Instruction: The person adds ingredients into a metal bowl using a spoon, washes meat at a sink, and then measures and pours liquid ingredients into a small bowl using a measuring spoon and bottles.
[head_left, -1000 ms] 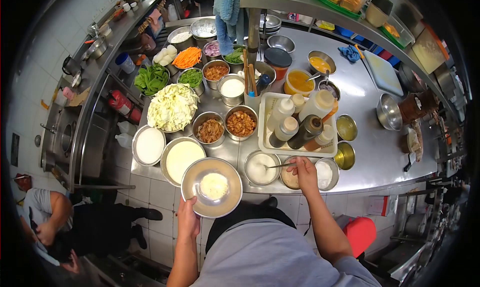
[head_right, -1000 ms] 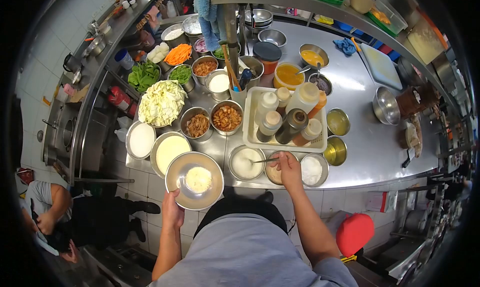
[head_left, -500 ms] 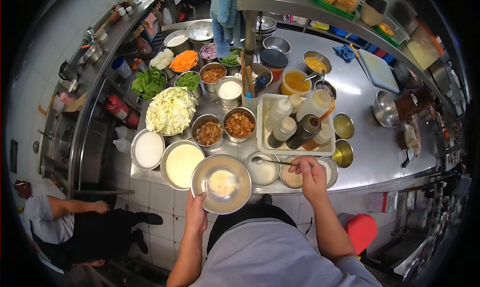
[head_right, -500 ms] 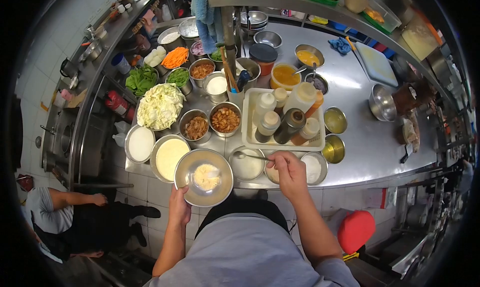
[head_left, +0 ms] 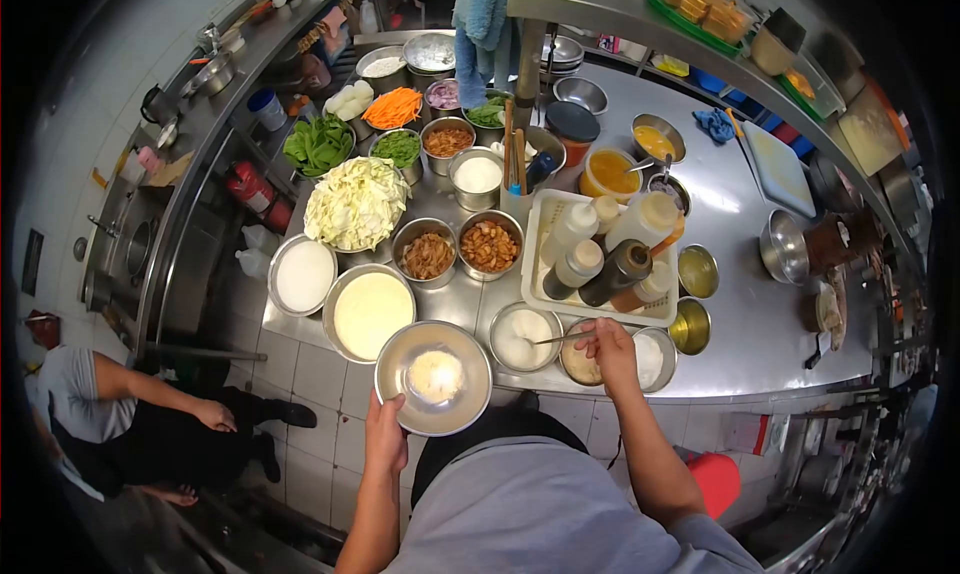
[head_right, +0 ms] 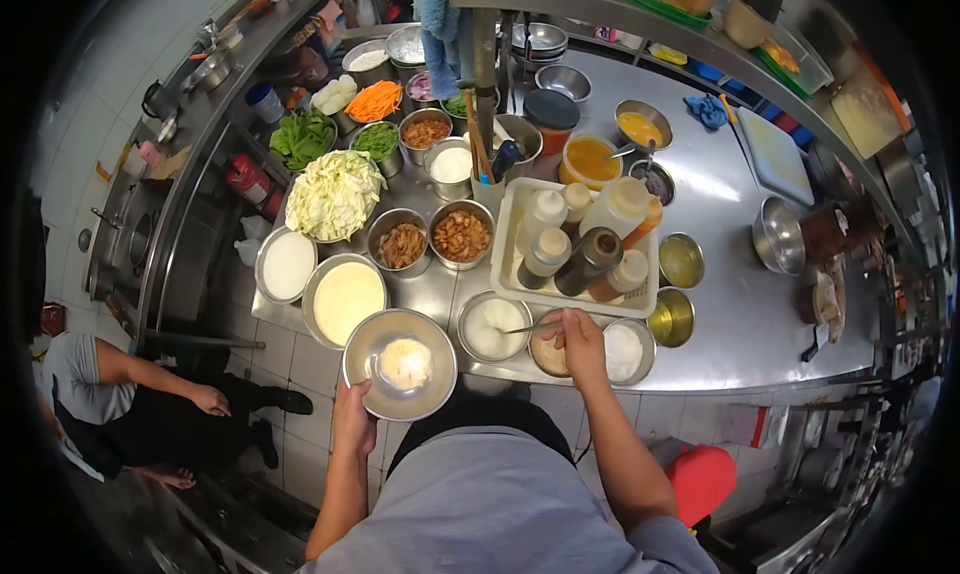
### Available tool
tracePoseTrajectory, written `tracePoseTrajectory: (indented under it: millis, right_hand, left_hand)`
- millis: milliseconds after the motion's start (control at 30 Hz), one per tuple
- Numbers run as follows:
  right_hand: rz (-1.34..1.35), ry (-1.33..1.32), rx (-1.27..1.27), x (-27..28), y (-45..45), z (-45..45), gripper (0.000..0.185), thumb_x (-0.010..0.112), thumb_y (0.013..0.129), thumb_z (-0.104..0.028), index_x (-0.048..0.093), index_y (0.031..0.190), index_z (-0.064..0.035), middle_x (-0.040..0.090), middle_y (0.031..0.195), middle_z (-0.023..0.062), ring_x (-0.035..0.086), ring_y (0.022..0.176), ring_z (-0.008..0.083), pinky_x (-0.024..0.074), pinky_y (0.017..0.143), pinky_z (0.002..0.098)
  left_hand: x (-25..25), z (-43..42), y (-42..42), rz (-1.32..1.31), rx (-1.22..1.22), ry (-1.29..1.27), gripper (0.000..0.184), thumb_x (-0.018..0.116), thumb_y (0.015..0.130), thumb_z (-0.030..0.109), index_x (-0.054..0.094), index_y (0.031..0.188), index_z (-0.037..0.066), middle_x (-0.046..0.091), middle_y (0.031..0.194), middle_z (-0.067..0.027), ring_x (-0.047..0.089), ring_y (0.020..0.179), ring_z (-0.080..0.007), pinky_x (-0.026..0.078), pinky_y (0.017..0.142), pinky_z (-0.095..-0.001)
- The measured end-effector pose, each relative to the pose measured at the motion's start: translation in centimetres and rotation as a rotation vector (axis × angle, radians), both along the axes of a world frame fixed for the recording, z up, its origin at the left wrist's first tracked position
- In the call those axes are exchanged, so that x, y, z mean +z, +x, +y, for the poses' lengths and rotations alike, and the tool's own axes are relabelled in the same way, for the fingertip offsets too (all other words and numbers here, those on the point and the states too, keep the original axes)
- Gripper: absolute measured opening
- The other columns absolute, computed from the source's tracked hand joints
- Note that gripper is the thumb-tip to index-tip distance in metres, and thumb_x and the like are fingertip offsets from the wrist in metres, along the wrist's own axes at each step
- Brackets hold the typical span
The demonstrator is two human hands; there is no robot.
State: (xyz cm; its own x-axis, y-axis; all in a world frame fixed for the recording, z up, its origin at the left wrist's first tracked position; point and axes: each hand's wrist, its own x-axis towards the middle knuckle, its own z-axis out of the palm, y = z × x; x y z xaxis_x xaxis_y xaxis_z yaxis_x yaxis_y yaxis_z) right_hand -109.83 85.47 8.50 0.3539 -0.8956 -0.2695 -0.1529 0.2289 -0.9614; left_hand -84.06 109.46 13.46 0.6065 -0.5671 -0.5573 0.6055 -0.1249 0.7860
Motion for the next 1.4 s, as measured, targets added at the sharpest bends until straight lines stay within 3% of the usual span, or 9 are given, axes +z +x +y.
tracePoseTrajectory:
  millis: [300, 500, 567, 600, 767, 900, 1133, 1200, 1400]
  right_hand:
    - [-0.173, -0.128, 0.126, 9.4, 1.4, 2.6, 0.029, 0.047, 0.101, -0.026, 0.063, 0.097, -0.0015, 0.067, 0.077, 0.0056, 0.053, 0.066, 0.0089, 0.0426, 0.063, 0.0226]
    - [0.322, -0.477, 0.154, 6.1, 1.4, 0.9, 0.027, 0.05, 0.099, -0.023, 0.065, 0.094, -0.0017, 0.065, 0.073, 0.0067, 0.062, 0.07, 0.0182, 0.0485, 0.069, 0.0303]
    - [0.325, -0.364, 0.162, 3.6, 1.3, 1.2, 0.025, 0.049, 0.099, -0.022, 0.065, 0.094, -0.0037, 0.064, 0.07, 0.0076, 0.063, 0.069, 0.0214, 0.0489, 0.069, 0.0321]
    - [0.245, -0.403, 0.172, 2.7, 1.4, 1.3, 0.026, 0.047, 0.101, -0.023, 0.062, 0.095, -0.0019, 0.063, 0.069, 0.0033, 0.048, 0.059, 0.0071, 0.0402, 0.058, 0.0226]
    - [0.01, -0.039, 0.007, -0.1, 1.2, 0.9, 0.028, 0.045, 0.102, -0.026, 0.061, 0.096, -0.0038, 0.064, 0.069, 0.005, 0.049, 0.058, 0.0064, 0.0392, 0.056, 0.0207]
    - [-0.053, 0.161, -0.111, 2.5, 0.5, 0.3, 0.031, 0.043, 0.103, -0.03, 0.059, 0.095, -0.005, 0.065, 0.07, 0.0066, 0.051, 0.059, 0.0057, 0.0379, 0.055, 0.0187]
    - [-0.203, 0.047, 0.019, 8.8, 1.4, 2.5, 0.031, 0.044, 0.103, -0.029, 0.061, 0.097, -0.0034, 0.066, 0.074, 0.0064, 0.054, 0.062, 0.0076, 0.0415, 0.057, 0.0211]
    - [-0.112, -0.333, 0.218, 10.2, 1.9, 3.3, 0.03, 0.046, 0.102, -0.026, 0.062, 0.096, -0.0013, 0.065, 0.073, 0.0067, 0.06, 0.067, 0.0122, 0.0464, 0.062, 0.0255]
    - [0.384, -0.453, 0.187, 6.2, 1.4, 1.1, 0.028, 0.048, 0.1, -0.024, 0.063, 0.093, -0.0009, 0.064, 0.07, 0.0074, 0.063, 0.067, 0.0195, 0.049, 0.066, 0.0322]
  left_hand:
    - [-1.2, -0.6, -0.9, 0.013, 0.006, -0.008, 0.052, 0.05, 0.09, 0.008, 0.039, 0.141, 0.005, 0.051, 0.131, -0.0125, 0.052, 0.116, -0.0241, 0.044, 0.096, -0.0394]
    - [-1.2, -0.7, -1.1, 0.012, 0.004, 0.015, 0.052, 0.049, 0.089, 0.008, 0.039, 0.141, 0.005, 0.051, 0.13, -0.0132, 0.052, 0.116, -0.0247, 0.045, 0.094, -0.0399]
    - [-1.4, -0.2, -0.9, 0.011, 0.003, 0.011, 0.052, 0.049, 0.089, 0.008, 0.039, 0.14, 0.005, 0.051, 0.13, -0.0133, 0.053, 0.116, -0.0247, 0.045, 0.094, -0.0398]
    - [-1.5, 0.0, -0.9, 0.01, -0.001, 0.007, 0.052, 0.049, 0.089, 0.008, 0.039, 0.14, 0.004, 0.052, 0.129, -0.0133, 0.053, 0.115, -0.0247, 0.046, 0.093, -0.0397]
    - [-1.6, 0.5, -0.8, 0.022, -0.001, 0.025, 0.051, 0.049, 0.089, 0.009, 0.04, 0.14, 0.004, 0.053, 0.128, -0.013, 0.054, 0.114, -0.0245, 0.047, 0.092, -0.0394]
    - [-1.5, 0.4, -0.8, 0.017, -0.007, 0.031, 0.051, 0.049, 0.09, 0.009, 0.04, 0.14, 0.005, 0.053, 0.128, -0.0129, 0.054, 0.113, -0.0244, 0.047, 0.092, -0.0393]
    - [-1.8, -0.1, -0.7, 0.01, -0.014, 0.007, 0.052, 0.048, 0.09, 0.009, 0.039, 0.141, 0.006, 0.051, 0.13, -0.0136, 0.053, 0.116, -0.025, 0.045, 0.095, -0.0407]
    - [-1.8, -0.3, -0.8, 0.014, -0.015, -0.01, 0.052, 0.048, 0.09, 0.008, 0.038, 0.141, 0.005, 0.051, 0.131, -0.0138, 0.052, 0.117, -0.025, 0.044, 0.096, -0.0402]
    - [-1.4, 0.3, -1.0, -0.005, -0.01, -0.01, 0.053, 0.048, 0.089, 0.005, 0.039, 0.141, 0.004, 0.05, 0.133, -0.014, 0.05, 0.119, -0.0231, 0.041, 0.099, -0.0362]
